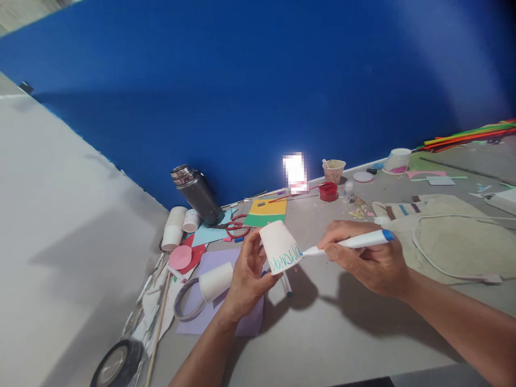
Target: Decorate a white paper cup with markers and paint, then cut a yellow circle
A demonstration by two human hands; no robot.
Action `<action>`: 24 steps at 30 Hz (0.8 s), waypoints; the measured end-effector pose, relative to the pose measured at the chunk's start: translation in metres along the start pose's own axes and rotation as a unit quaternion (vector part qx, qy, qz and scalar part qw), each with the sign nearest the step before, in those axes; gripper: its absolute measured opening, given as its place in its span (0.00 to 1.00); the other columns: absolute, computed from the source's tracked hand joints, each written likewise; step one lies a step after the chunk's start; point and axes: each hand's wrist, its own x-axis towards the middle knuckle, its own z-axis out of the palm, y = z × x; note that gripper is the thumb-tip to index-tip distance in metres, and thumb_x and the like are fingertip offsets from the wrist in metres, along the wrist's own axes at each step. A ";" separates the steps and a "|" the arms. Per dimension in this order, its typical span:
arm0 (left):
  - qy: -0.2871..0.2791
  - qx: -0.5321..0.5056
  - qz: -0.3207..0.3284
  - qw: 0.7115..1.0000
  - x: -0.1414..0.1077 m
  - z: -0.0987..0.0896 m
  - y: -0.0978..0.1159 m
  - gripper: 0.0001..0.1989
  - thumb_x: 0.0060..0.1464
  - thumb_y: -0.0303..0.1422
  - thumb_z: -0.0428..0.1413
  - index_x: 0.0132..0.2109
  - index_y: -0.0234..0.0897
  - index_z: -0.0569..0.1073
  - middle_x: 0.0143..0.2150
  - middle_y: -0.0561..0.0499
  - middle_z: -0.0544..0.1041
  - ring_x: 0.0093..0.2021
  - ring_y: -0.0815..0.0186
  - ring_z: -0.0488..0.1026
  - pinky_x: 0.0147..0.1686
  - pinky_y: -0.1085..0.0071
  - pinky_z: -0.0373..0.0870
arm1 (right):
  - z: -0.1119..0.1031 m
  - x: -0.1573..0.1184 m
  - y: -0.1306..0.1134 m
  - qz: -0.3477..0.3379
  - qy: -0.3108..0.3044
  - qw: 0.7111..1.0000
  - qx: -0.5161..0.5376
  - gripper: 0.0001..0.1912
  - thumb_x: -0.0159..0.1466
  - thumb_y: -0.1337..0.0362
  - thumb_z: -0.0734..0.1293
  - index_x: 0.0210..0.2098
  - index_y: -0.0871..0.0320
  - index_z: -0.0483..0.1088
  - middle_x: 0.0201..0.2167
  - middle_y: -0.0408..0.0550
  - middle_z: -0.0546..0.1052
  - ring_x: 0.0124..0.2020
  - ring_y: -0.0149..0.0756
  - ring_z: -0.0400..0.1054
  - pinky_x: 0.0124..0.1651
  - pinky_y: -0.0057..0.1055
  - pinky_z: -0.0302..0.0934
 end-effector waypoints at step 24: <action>-0.004 -0.048 -0.070 0.996 -0.001 -0.006 -0.004 0.48 0.45 0.44 0.76 0.68 0.49 0.64 0.65 0.42 0.76 0.61 0.50 0.76 0.54 0.62 0.77 | -0.002 0.002 -0.001 0.006 0.008 1.000 0.009 0.09 0.71 0.68 0.66 0.34 0.57 0.75 0.24 0.42 0.76 0.22 0.28 0.65 0.23 0.27 0.58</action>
